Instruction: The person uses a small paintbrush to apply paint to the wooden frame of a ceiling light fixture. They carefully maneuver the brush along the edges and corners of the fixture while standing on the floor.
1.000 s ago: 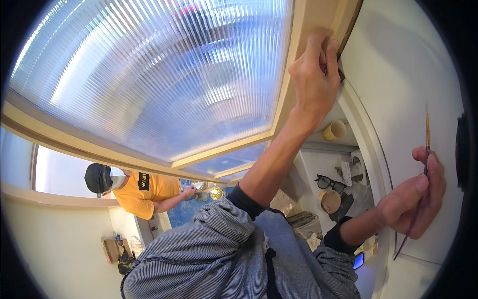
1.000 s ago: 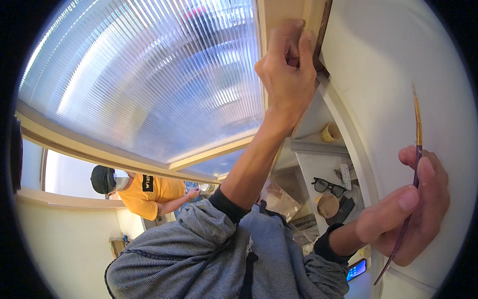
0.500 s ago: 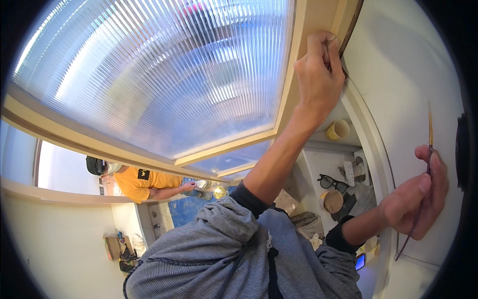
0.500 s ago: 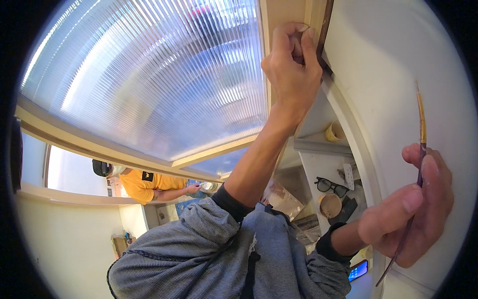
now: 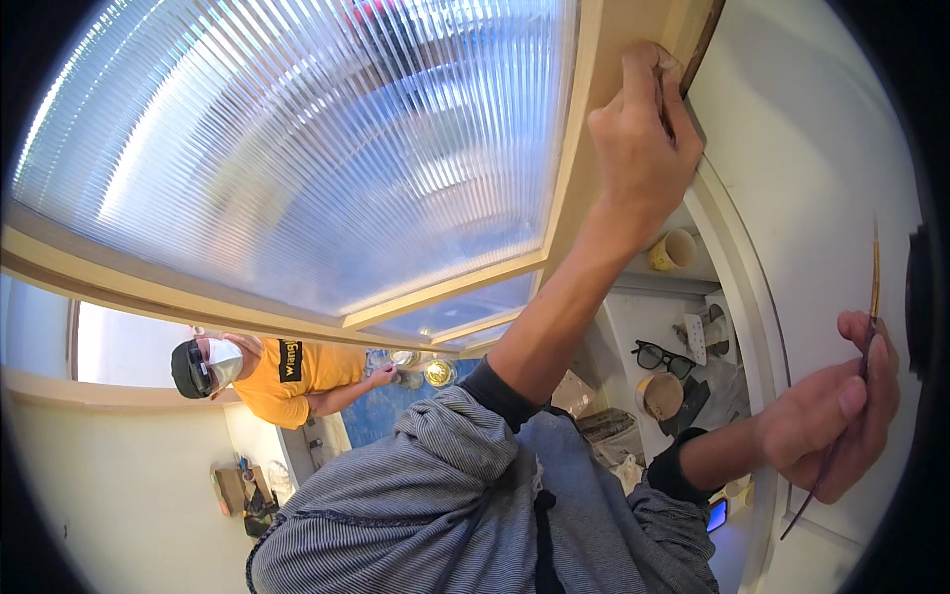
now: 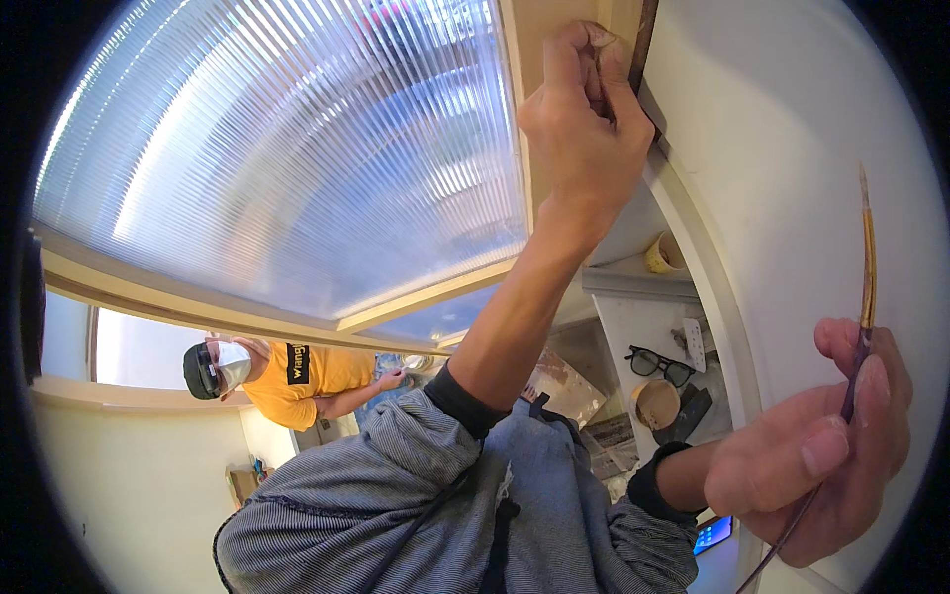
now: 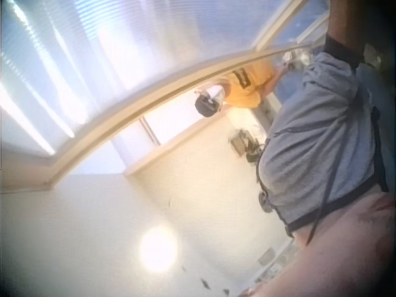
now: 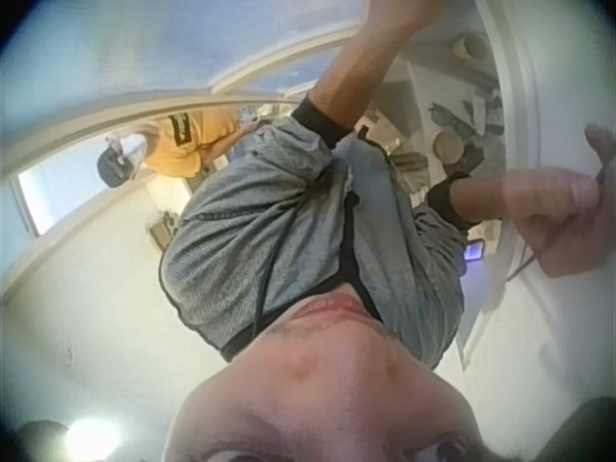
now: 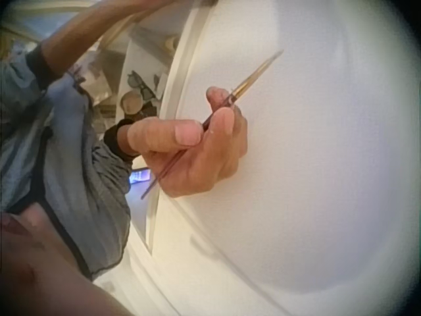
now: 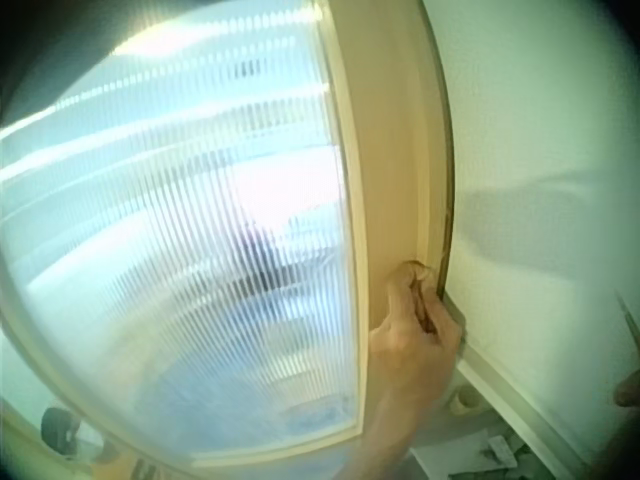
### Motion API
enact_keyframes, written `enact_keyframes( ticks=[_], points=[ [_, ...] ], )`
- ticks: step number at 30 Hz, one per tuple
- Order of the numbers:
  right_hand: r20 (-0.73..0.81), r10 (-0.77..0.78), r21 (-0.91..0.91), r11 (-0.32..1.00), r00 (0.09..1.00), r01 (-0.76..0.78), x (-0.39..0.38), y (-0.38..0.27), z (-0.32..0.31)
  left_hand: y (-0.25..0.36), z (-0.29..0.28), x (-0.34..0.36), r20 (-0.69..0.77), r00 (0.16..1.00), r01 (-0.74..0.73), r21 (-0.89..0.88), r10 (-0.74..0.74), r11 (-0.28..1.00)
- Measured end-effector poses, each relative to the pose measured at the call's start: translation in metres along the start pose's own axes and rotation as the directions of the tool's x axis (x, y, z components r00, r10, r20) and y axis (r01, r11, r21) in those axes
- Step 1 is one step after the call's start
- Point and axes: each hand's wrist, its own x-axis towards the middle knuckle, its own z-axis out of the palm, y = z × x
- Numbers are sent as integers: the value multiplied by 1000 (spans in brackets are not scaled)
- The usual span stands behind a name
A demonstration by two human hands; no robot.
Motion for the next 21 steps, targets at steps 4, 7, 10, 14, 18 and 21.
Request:
enact_keyframes(
  ticks=[4, 7, 10, 14, 18, 21],
  points=[
    [-3, -9, 16, 1000, 1000, 9, 1, 2, 1, 2, 0, -3, -69, 995, 65, -71, -69, 995],
    [-37, -15, -51, 999, 999, 13, 1, -2, 8, 4, -4, 0, -75, 995, 61, -56, -65, 997],
    [-3, -26, -125, 992, 1000, 25, 6, -4, 9, 0, -2, 3, -93, 996, -6, -34, 3, 999],
    [-7, -7, -17, 1000, 1000, 7, 0, -1, 5, 3, 2, 2, -114, 993, -15, -13, 13, 1000],
    [7, -25, -75, 997, 1000, 26, 3, -2, 6, 6, 10, 1, -151, 988, -18, -15, 15, 1000],
    [12, -37, -83, 996, 999, 38, 5, -3, 9, 4, 11, -1, -149, 989, 19, -23, -23, 1000]
  ],
)
